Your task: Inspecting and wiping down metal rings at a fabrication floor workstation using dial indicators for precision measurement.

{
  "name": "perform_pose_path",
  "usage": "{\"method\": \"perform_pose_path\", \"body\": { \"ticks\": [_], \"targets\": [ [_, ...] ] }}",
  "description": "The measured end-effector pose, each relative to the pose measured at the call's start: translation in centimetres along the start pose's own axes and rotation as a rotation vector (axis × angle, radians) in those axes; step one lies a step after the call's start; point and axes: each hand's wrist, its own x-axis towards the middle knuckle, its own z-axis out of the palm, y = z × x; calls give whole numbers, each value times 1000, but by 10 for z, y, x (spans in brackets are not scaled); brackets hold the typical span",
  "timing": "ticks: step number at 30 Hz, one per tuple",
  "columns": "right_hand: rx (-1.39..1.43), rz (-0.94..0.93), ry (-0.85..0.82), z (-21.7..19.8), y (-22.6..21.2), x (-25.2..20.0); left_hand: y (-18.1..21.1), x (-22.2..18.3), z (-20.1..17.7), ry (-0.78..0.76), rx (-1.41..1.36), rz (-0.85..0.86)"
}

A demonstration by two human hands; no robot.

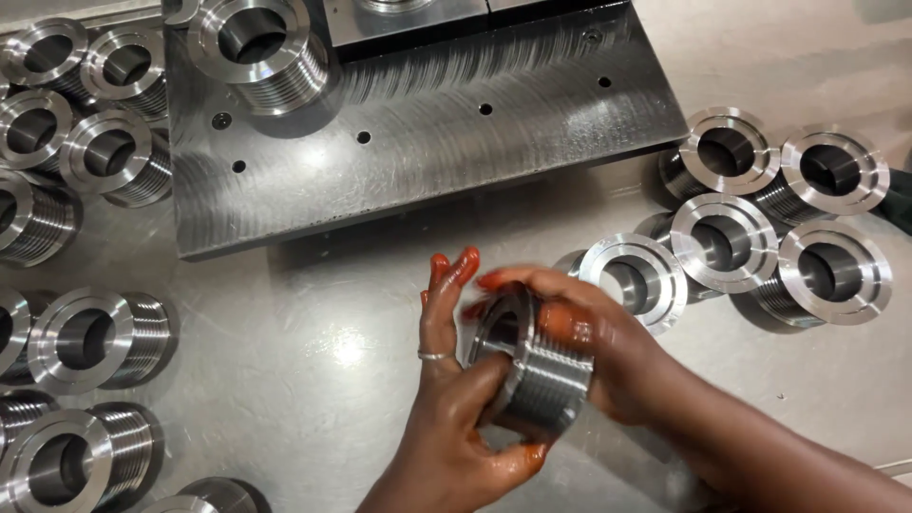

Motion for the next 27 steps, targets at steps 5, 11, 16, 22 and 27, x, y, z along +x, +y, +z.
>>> {"method": "perform_pose_path", "body": {
  "ticks": [5,11,16,22,27],
  "targets": [
    [-946,-521,64,38,-18,-8,-3,-1,1,38,-58,-17],
    [31,165,295,-1,22,13,-11,1,11,71,-475,-104],
    [-235,-177,226,26,10,1,-36,-6,15,70,-877,-243],
    [-1183,-783,155,17,22,-6,-46,5,13,507,-1354,-294],
    [-1538,-927,68,-39,30,5,-9,12,-3,568,-1531,-763]
  ]
}}
